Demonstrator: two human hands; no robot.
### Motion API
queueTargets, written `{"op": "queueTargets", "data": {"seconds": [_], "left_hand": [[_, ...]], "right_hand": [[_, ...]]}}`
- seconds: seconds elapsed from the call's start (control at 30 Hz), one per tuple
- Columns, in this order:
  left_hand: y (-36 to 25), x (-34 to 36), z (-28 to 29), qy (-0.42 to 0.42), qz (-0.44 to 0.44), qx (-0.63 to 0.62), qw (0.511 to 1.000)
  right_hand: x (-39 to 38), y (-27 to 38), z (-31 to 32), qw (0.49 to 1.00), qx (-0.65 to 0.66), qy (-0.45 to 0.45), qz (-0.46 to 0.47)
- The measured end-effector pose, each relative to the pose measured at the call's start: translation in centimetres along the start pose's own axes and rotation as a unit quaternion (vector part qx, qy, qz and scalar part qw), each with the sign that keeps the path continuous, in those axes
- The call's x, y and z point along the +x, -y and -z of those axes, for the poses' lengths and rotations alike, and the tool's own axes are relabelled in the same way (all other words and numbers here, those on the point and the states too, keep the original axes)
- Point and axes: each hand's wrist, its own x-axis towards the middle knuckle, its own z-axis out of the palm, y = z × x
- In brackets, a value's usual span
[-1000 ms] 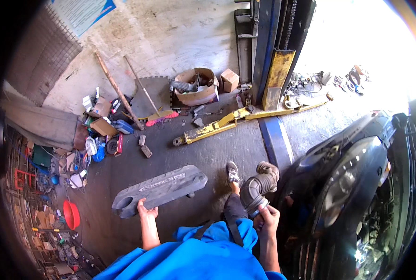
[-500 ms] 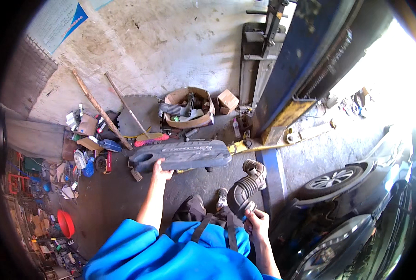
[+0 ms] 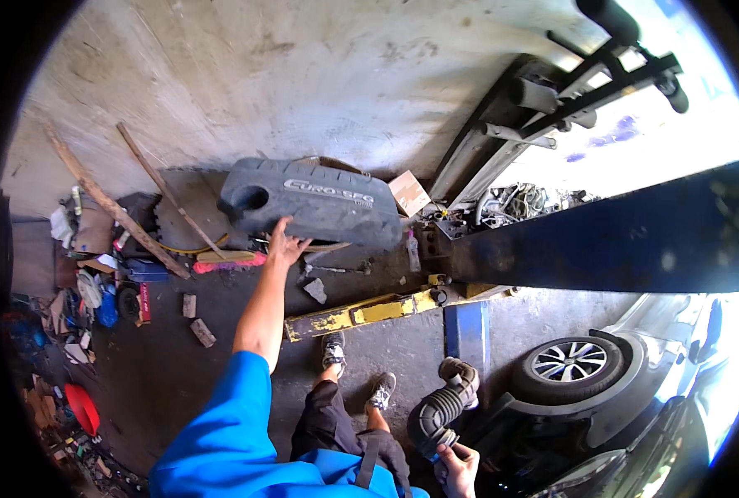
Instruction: The person uses a flat tool to pry and remove a plastic trim piece from the engine bay, then detaches a flexible air intake hose and an engine cover by hand.
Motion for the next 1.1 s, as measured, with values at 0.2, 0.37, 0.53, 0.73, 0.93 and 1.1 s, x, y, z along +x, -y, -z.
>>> {"op": "queueTargets", "data": {"seconds": [0.2,0.37,0.53,0.73,0.93,1.1], "left_hand": [[-2.4,6.9,8.3,-0.1,0.046,0.02,0.994],[0.2,4.2,16.1,-0.003,0.026,0.007,1.0],[3.1,-2.4,22.1,-0.05,0.135,0.144,0.979],[8.4,-11.9,32.6,-0.111,0.188,0.231,0.948],[12.2,-18.3,42.2,-0.236,0.226,0.225,0.918],[13.3,-20.0,41.0,-0.283,0.184,0.133,0.932]], "right_hand": [[5.2,3.1,-10.0,0.99,-0.117,0.058,-0.044],[12.5,4.3,-16.9,0.936,-0.317,0.15,0.022],[20.3,8.8,-30.4,0.923,-0.318,0.196,0.092],[27.2,11.4,-46.4,0.958,0.012,0.271,0.092],[20.1,-0.2,-49.0,0.769,-0.377,0.443,0.266],[21.2,-11.0,-36.7,0.644,-0.656,0.362,0.153]]}}
